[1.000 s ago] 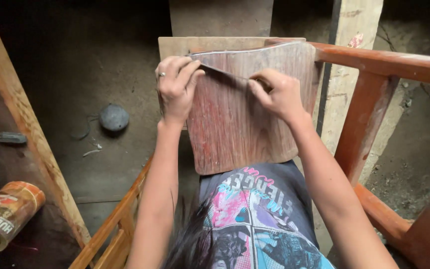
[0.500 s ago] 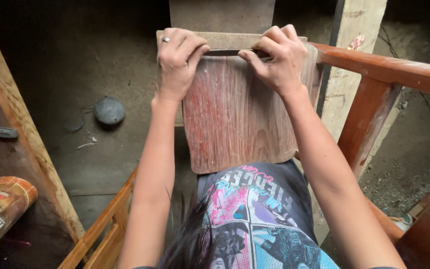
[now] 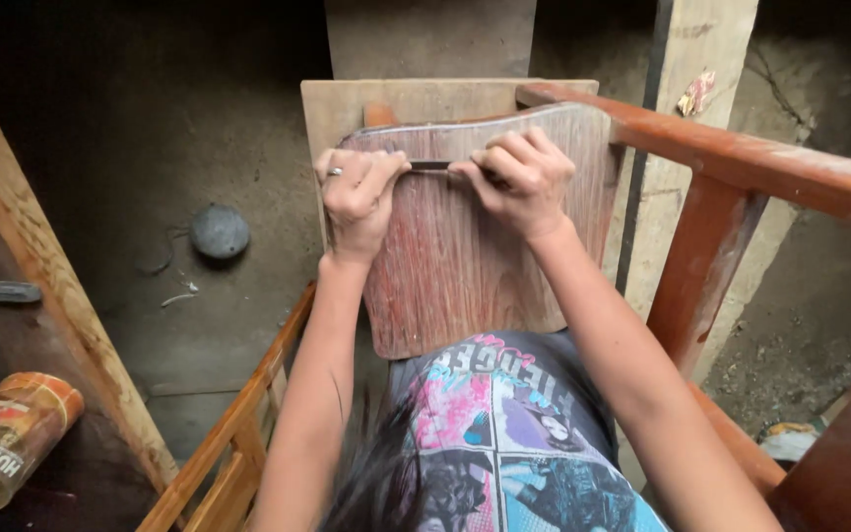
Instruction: Scraping a wooden stool with a knife to refine the surface and joints
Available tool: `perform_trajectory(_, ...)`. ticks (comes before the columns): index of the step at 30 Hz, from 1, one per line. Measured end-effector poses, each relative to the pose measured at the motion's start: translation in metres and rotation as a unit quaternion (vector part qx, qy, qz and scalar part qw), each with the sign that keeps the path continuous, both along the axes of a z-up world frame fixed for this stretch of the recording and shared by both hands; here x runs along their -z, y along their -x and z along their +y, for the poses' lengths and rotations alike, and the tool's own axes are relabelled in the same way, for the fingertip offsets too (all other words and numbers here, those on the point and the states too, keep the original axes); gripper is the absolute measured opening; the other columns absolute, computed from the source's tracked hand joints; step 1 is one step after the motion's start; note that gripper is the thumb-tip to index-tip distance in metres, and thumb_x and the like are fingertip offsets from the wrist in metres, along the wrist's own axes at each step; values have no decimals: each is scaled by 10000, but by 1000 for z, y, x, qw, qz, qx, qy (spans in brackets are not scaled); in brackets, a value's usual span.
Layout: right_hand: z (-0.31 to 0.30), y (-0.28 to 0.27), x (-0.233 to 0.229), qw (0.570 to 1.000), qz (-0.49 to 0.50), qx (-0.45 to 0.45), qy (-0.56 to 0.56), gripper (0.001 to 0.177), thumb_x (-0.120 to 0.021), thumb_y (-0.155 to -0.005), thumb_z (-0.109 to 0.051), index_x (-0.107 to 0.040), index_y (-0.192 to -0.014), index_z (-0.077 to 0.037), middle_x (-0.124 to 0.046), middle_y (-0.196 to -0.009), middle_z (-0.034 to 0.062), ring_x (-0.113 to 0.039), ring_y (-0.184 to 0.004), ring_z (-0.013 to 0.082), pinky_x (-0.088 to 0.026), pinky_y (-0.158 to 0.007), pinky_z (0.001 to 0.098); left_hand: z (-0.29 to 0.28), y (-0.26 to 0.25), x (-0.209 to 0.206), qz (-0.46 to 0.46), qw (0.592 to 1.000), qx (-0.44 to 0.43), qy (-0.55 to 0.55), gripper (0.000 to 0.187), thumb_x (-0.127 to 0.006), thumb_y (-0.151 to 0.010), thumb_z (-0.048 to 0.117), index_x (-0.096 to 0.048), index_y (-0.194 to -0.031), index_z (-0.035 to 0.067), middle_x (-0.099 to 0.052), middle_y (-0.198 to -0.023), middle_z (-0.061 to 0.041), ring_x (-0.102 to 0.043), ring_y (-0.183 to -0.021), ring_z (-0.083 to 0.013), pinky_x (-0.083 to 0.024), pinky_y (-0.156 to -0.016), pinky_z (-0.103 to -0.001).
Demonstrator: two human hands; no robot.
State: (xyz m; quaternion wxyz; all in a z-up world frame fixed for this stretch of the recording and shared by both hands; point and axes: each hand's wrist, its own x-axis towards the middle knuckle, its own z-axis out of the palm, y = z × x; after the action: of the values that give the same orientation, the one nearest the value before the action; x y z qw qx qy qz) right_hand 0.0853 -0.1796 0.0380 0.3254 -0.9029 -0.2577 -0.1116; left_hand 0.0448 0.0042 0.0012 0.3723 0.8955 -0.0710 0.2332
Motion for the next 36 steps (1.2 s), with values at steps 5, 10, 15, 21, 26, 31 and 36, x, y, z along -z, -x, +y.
perform_trajectory(5, 3, -24, -2, 1000, -27, -2, -4, 243, -686, -802, -231, -557, -645, -99, -500, -620, 37, -468, -557, 219, -429, -547, 275, 5, -35, -10, -39, 999, -1, -15, 73, -685, -752, 181, -644, -701, 148, -465, -568, 12, -485, -622, -178, -370, -718, -308)
perform_trajectory(10, -1, -18, -2, 1000, -16, 9, -15, 232, -703, -777, -217, -559, -645, -91, -482, -592, 42, -472, -535, 240, -429, -522, 300, 0, -30, -7, -52, 999, -10, -4, 84, -652, -775, 122, -622, -697, 136, -420, -557, -8, -477, -603, -189, -363, -705, -308)
perform_trajectory(15, -7, -7, 12, 1000, -8, 24, 14, 247, -699, -773, -227, -544, -629, -99, -479, -588, 36, -465, -529, 231, -413, -516, 293, 0, -26, 0, -33, 999, 0, -2, 70, -686, -734, 148, -636, -684, 142, -461, -568, 2, -492, -622, -176, -373, -706, -312)
perform_trajectory(21, 0, -19, -4, 999, -14, 37, 15, 226, -709, -768, -230, -561, -651, -106, -517, -630, 29, -489, -556, 218, -433, -537, 274, -1, -36, -4, -23, 1000, -3, 17, 55, -657, -773, 182, -636, -737, 146, -450, -577, 14, -497, -639, -163, -368, -735, -289)
perform_trajectory(26, -7, 5, -1, 999, 25, 33, 9, 224, -702, -762, -209, -556, -641, -89, -505, -594, 40, -488, -529, 233, -420, -517, 291, -7, -9, -2, 2, 1000, -3, 16, 58, -671, -748, 181, -642, -705, 155, -459, -569, 20, -493, -632, -161, -377, -732, -300)
perform_trajectory(31, -1, -11, -1, 1000, 6, 20, 12, 227, -702, -783, -215, -555, -656, -97, -496, -609, 37, -481, -547, 232, -419, -527, 293, -1, -32, -15, -24, 1000, 2, 10, 75, -672, -755, 154, -641, -687, 145, -463, -575, 5, -481, -626, -171, -374, -712, -313)
perform_trajectory(36, -2, 15, -7, 998, 22, 48, 16, 261, -702, -764, -233, -541, -602, -107, -484, -548, 17, -471, -497, 203, -404, -484, 266, -6, 3, 3, -28, 999, -20, 12, 72, -690, -732, 133, -648, -674, 141, -477, -579, 8, -481, -637, -177, -386, -715, -329)
